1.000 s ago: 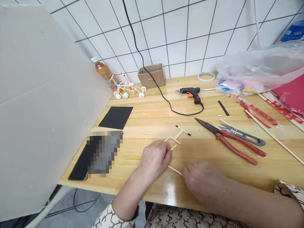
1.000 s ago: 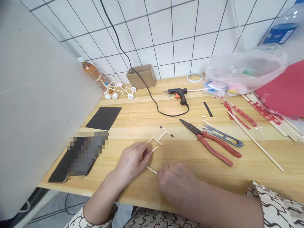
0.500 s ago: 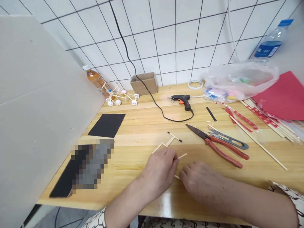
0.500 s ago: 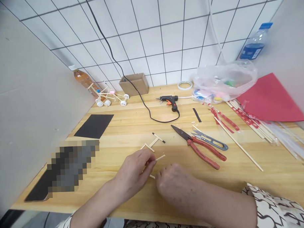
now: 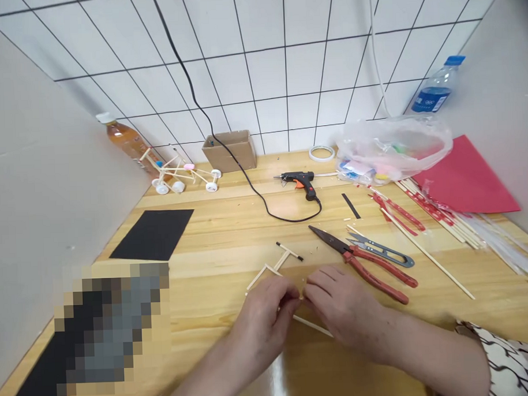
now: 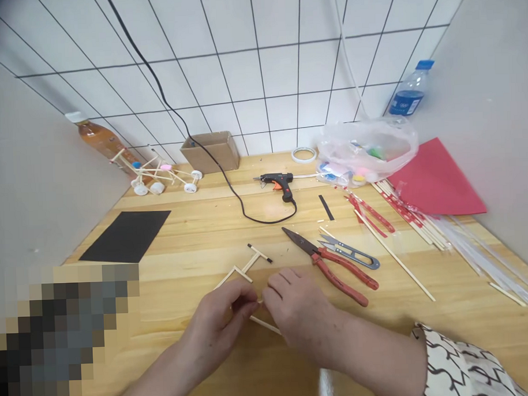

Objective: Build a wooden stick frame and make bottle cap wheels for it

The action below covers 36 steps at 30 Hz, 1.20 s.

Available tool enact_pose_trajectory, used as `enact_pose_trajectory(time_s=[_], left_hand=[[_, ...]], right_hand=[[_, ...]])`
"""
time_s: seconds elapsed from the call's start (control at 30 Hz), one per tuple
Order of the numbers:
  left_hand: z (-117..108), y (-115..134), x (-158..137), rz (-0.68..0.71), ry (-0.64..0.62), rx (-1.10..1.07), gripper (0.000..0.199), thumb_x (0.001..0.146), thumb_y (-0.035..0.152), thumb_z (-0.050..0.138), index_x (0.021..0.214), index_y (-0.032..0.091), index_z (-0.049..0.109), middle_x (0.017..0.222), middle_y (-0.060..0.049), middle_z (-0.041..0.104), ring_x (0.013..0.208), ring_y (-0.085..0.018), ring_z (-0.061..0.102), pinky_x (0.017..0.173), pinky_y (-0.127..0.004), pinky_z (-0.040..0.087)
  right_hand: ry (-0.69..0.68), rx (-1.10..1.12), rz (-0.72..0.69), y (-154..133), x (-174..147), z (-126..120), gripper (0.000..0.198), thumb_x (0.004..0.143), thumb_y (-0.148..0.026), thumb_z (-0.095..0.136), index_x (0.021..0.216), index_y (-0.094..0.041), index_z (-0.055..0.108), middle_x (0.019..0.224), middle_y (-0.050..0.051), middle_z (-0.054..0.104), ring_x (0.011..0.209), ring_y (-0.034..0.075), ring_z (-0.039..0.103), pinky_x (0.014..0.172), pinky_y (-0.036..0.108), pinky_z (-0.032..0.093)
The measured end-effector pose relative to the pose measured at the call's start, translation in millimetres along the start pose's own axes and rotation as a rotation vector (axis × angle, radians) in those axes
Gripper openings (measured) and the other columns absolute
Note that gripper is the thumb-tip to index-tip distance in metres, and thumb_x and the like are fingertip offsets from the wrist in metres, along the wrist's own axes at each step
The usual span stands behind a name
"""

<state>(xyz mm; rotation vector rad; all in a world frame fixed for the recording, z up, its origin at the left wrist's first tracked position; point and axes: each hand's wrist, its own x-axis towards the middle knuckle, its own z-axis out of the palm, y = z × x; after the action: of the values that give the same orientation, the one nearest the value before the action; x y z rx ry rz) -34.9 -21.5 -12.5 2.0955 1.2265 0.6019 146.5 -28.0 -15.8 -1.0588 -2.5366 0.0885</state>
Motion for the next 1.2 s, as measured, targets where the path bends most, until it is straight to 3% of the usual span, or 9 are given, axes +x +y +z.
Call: enact_pose_trajectory(time_s=[0.1, 0.2, 0.3, 0.43, 0.57, 0.73, 0.83, 0.97, 1.2], left_hand=[[-1, -1, 0, 0.040, -0.004, 0.045, 0.007, 0.084, 0.018, 0.048, 0.079, 0.020, 0.054, 0.070, 0.000, 0.058, 0.064, -0.014, 0.053, 0.059, -0.024, 0.042], [-4, -1, 0, 0.069, -0.083, 0.114, 0.009, 0.081, 0.020, 0.053, 0.090, 0.019, 0.056, 0.080, -0.003, 0.061, 0.072, -0.017, 0.056, 0.063, -0.027, 0.043], [-5, 2, 1, 0.091, -0.230, 0.201, 0.005, 0.079, 0.018, 0.055, 0.083, 0.019, 0.056, 0.086, -0.004, 0.061, 0.080, -0.019, 0.055, 0.068, -0.030, 0.044], [-4, 7, 3, 0.112, -0.357, 0.297, 0.008, 0.081, 0.016, 0.053, 0.074, 0.018, 0.055, 0.087, -0.004, 0.061, 0.081, -0.019, 0.054, 0.069, -0.031, 0.044], [-3, 9, 2, 0.135, -0.411, 0.369, 0.015, 0.084, 0.013, 0.047, 0.074, 0.017, 0.056, 0.085, -0.005, 0.060, 0.080, -0.020, 0.053, 0.069, -0.032, 0.043], [-1, 8, -3, 0.205, -0.430, 0.450, 0.015, 0.085, 0.014, 0.045, 0.077, 0.019, 0.057, 0.083, -0.005, 0.059, 0.079, -0.020, 0.052, 0.072, -0.032, 0.041], [0, 7, -7, 0.250, -0.443, 0.518, 0.013, 0.085, 0.014, 0.047, 0.079, 0.019, 0.057, 0.081, -0.005, 0.058, 0.080, -0.020, 0.051, 0.076, -0.032, 0.040], [0, 5, -12, 0.279, -0.459, 0.583, 0.011, 0.085, 0.015, 0.046, 0.081, 0.019, 0.056, 0.081, -0.005, 0.058, 0.079, -0.020, 0.051, 0.077, -0.032, 0.039], [1, 7, -8, 0.318, -0.436, 0.565, 0.014, 0.084, 0.010, 0.043, 0.081, 0.019, 0.053, 0.080, -0.004, 0.059, 0.074, -0.018, 0.052, 0.068, -0.030, 0.038]], right_hand=[[-0.054, -0.032, -0.006, 3, -1, -1, 0.015, 0.072, -0.005, 0.046, 0.071, -0.015, 0.057, 0.069, 0.005, 0.054, 0.064, 0.018, 0.043, 0.060, 0.030, 0.034], [-0.026, -0.064, 0.084, 17, 2, -15, 0.016, 0.074, -0.004, 0.046, 0.073, -0.014, 0.058, 0.073, 0.007, 0.057, 0.068, 0.018, 0.045, 0.066, 0.031, 0.036], [0.022, -0.141, 0.281, 41, 4, -32, 0.019, 0.083, -0.009, 0.043, 0.074, -0.014, 0.059, 0.074, 0.007, 0.059, 0.072, 0.018, 0.049, 0.069, 0.030, 0.036], [-0.136, -0.255, 0.561, 71, 3, -47, 0.022, 0.087, -0.018, 0.043, 0.072, -0.015, 0.059, 0.075, 0.008, 0.061, 0.073, 0.019, 0.054, 0.067, 0.029, 0.036], [-0.232, -0.277, 0.740, 86, 2, -51, 0.023, 0.087, -0.023, 0.043, 0.075, -0.016, 0.061, 0.078, 0.008, 0.064, 0.075, 0.020, 0.057, 0.064, 0.028, 0.036], [-0.246, -0.269, 0.859, 100, -2, -60, 0.021, 0.085, -0.026, 0.045, 0.079, -0.018, 0.063, 0.081, 0.007, 0.066, 0.074, 0.020, 0.058, 0.060, 0.028, 0.036], [-0.224, -0.307, 1.008, 114, -10, -73, 0.021, 0.083, -0.030, 0.045, 0.083, -0.019, 0.063, 0.081, 0.008, 0.066, 0.071, 0.022, 0.058, 0.056, 0.029, 0.035], [-0.264, -0.316, 1.168, 134, -24, -85, 0.020, 0.078, -0.036, 0.049, 0.073, -0.021, 0.062, 0.074, 0.010, 0.065, 0.068, 0.025, 0.057, 0.051, 0.030, 0.033], [-0.355, -0.243, 1.215, 148, -29, -78, 0.008, 0.070, -0.029, 0.057, 0.067, -0.022, 0.060, 0.076, 0.008, 0.066, 0.070, 0.024, 0.059, 0.052, 0.029, 0.036]])
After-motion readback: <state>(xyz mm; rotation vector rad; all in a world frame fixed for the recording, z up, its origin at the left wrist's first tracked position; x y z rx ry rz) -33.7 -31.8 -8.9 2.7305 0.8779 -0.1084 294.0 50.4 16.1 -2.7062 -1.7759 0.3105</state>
